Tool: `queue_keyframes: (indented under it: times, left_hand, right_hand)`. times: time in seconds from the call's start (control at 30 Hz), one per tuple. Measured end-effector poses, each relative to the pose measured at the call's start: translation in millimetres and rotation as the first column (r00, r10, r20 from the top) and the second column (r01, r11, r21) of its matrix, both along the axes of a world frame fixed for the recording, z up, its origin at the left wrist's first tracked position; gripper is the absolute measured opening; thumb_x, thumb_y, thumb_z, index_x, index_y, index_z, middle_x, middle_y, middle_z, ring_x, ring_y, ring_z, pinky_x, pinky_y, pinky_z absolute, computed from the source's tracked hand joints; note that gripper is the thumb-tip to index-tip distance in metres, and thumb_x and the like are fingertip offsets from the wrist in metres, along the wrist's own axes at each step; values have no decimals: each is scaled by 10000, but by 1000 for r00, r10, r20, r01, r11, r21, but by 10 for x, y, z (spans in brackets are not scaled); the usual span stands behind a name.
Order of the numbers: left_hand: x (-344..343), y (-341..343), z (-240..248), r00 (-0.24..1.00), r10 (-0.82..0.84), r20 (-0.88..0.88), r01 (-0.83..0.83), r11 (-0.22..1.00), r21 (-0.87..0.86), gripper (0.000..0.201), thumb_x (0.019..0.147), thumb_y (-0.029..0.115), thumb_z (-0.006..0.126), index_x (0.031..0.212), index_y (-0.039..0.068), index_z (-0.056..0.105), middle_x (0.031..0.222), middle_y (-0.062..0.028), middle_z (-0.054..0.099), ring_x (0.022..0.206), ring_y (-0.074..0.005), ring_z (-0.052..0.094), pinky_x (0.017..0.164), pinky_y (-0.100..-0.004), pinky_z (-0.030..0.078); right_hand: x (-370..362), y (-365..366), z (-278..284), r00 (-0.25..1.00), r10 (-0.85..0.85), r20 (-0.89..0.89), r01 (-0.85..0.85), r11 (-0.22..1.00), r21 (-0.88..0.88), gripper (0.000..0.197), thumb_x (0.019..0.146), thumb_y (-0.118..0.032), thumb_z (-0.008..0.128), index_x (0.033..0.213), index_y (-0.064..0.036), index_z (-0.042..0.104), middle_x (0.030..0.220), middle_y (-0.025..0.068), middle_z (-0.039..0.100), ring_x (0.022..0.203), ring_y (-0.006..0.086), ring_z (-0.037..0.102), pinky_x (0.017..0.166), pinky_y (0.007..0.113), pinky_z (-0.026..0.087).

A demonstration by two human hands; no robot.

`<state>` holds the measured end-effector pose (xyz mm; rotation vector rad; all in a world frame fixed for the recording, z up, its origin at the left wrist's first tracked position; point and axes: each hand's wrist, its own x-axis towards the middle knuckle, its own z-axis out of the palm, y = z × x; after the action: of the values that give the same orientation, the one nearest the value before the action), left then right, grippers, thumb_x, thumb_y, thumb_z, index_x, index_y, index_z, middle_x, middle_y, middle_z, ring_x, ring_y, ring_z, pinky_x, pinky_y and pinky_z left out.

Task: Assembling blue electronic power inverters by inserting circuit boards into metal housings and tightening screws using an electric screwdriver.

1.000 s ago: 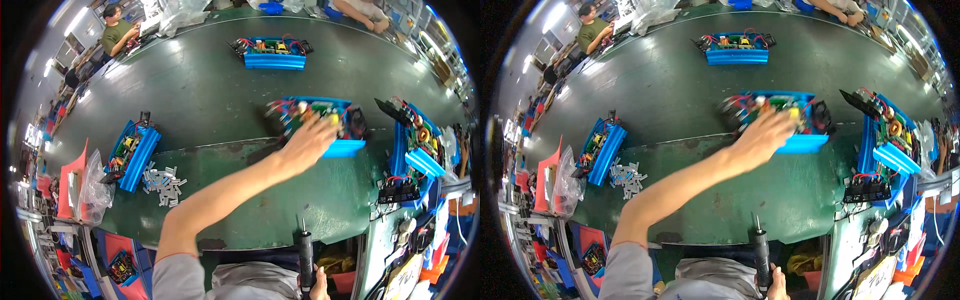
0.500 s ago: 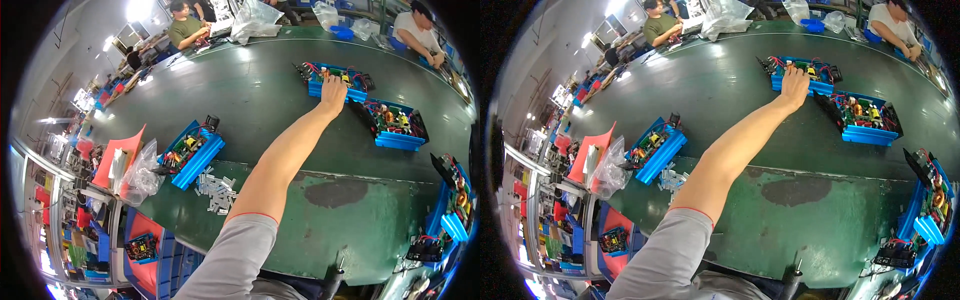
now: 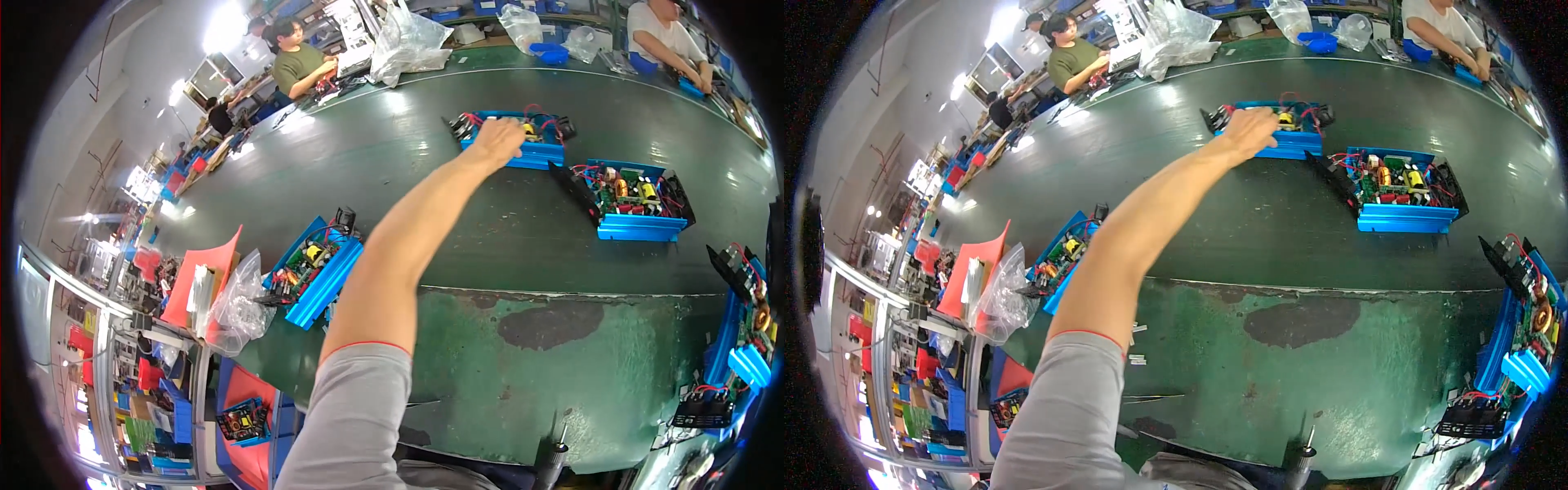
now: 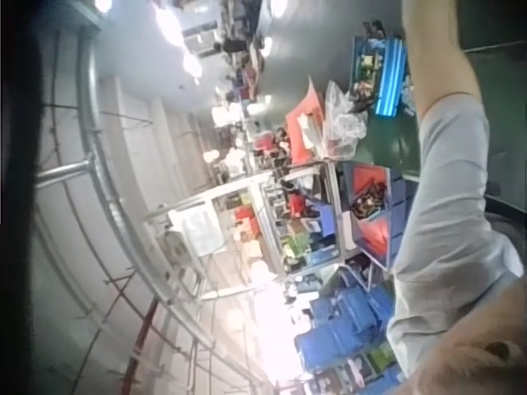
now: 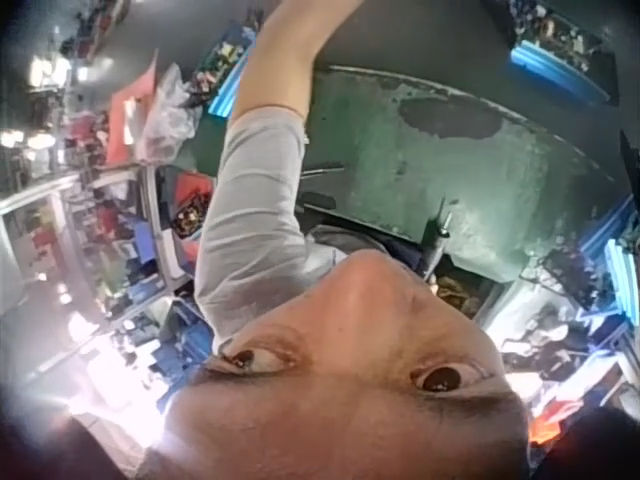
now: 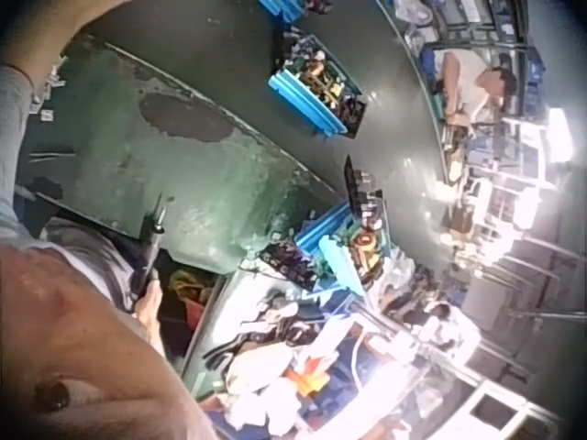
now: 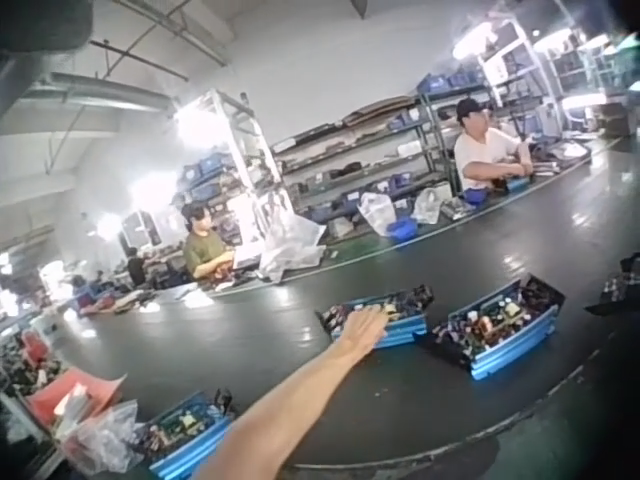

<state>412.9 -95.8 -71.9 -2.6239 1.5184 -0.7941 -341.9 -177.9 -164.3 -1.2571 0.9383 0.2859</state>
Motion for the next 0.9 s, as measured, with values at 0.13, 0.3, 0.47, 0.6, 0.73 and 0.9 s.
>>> queue_keyframes:
  times: [0.13,0.3,0.47,0.6,0.73,0.9]
  left_hand:
    - [-269,400,393,997,55,-56,-49,993,108,373,759,298,824,900,-13,674,924,-171,666,959,-338,675,799,-441,552]
    - [-918,888,838,984,-28,-176,48,993,108,408,822,346,764,1009,8,633,987,-164,613,987,-378,610,826,-500,496]
    - [-2055,1025,1082,951,-294,-97,305,943,129,337,877,277,722,1022,16,564,965,-133,574,931,-350,610,734,-449,515]
    - [-2947,851,1031,876,-479,-60,479,850,220,194,839,172,688,946,40,596,947,-71,573,863,-200,609,648,-299,551]
    - [-3451,769,621,640,-768,23,759,637,133,86,793,147,633,834,74,618,866,-19,574,840,-147,595,600,-260,492]
    - [-3624,704,288,488,-865,-116,869,467,164,79,793,180,627,832,114,608,915,5,594,903,-130,595,727,-269,470]
  right_hand:
    - [59,-49,69,995,-31,-98,32,999,12,585,1082,-429,284,1414,-11,522,1321,125,609,1198,254,540,1047,376,406]
    - [142,-148,294,996,73,-49,-74,997,-4,572,1082,-452,297,1391,-41,549,1241,106,637,1114,201,555,1000,364,425]
    - [-144,-57,-73,907,-421,21,412,896,166,635,1045,-556,413,1483,-104,496,1388,71,580,1244,248,523,1063,408,413]
    - [-83,-226,-45,898,-407,168,381,910,167,645,1036,-589,356,1329,-48,549,983,61,625,841,186,565,743,318,456]
    - [58,-253,322,882,-392,263,401,916,19,716,1007,-685,310,1253,-68,578,695,40,606,533,135,541,492,270,431]
    - [4,-469,600,928,-221,299,313,898,-309,466,1020,-492,468,1159,-60,577,784,28,611,648,114,571,585,255,458]
